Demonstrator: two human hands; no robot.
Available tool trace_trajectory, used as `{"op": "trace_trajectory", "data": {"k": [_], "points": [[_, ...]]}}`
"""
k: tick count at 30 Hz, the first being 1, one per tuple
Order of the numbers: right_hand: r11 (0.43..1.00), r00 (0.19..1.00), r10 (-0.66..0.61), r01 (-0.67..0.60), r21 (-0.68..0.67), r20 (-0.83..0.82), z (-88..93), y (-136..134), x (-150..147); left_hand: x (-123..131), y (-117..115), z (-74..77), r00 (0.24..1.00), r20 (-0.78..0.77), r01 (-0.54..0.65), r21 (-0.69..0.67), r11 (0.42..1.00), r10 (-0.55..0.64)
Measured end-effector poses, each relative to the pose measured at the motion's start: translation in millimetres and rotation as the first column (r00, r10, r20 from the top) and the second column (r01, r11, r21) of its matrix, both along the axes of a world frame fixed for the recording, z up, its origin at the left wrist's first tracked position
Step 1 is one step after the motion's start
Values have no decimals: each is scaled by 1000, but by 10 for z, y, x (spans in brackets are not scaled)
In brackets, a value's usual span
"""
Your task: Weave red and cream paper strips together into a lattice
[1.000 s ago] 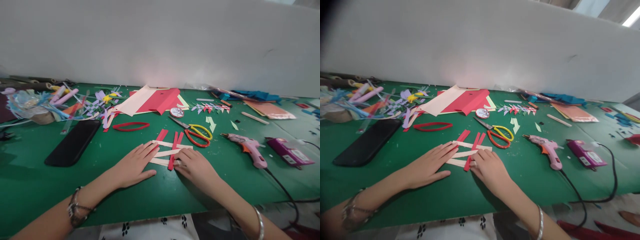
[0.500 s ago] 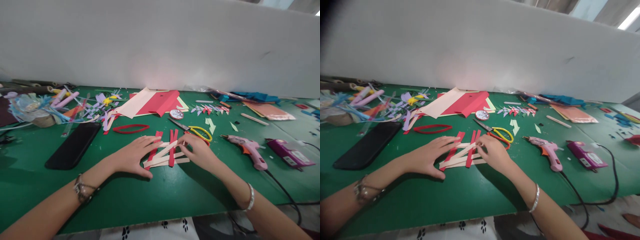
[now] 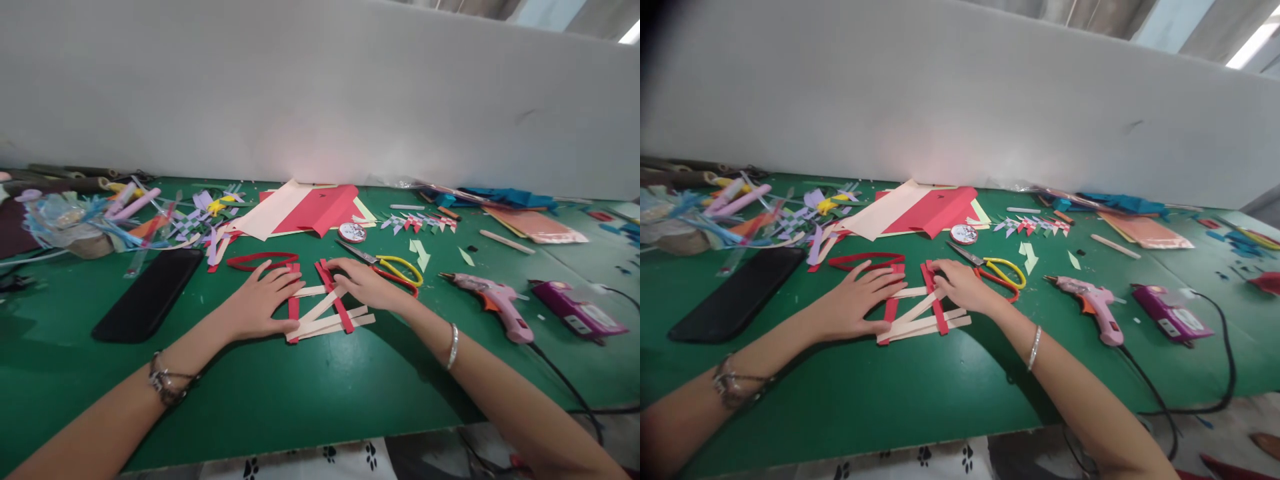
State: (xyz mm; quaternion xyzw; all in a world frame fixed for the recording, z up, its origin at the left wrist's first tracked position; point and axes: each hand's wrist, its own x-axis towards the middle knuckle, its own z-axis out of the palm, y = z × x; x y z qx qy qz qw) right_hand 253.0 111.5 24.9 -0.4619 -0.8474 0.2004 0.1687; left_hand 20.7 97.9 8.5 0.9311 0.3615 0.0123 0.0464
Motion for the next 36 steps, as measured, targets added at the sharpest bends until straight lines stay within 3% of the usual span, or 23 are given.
{"op": "trace_trajectory", "data": {"k": [5, 12, 17, 22, 28, 36], "points": [[979, 996, -75, 83, 184, -50, 164, -168, 71, -27, -102, 44, 995, 40, -96, 73, 993, 93], [974, 990, 98, -117, 195, 103, 141, -646, 166, -43, -245, 18, 991, 133, 30, -32, 999, -26], [973, 976, 134, -163, 163, 174, 120, -513, -83, -27, -278, -66, 991, 130, -17, -66, 998, 25], [981, 950, 181, -191, 15, 254, 110, -360, -317, -30, -329, -57, 973, 230, -21, 71, 997, 4], [994, 955, 94, -103, 18, 282, 126, -388, -374, -98, -440, -8, 960, 162, 221, 75, 972, -230], [994, 892, 86, -106, 22, 443, 163, -355, -434, -137, -477, -3, 962, 82, 255, 59, 965, -259]]}}
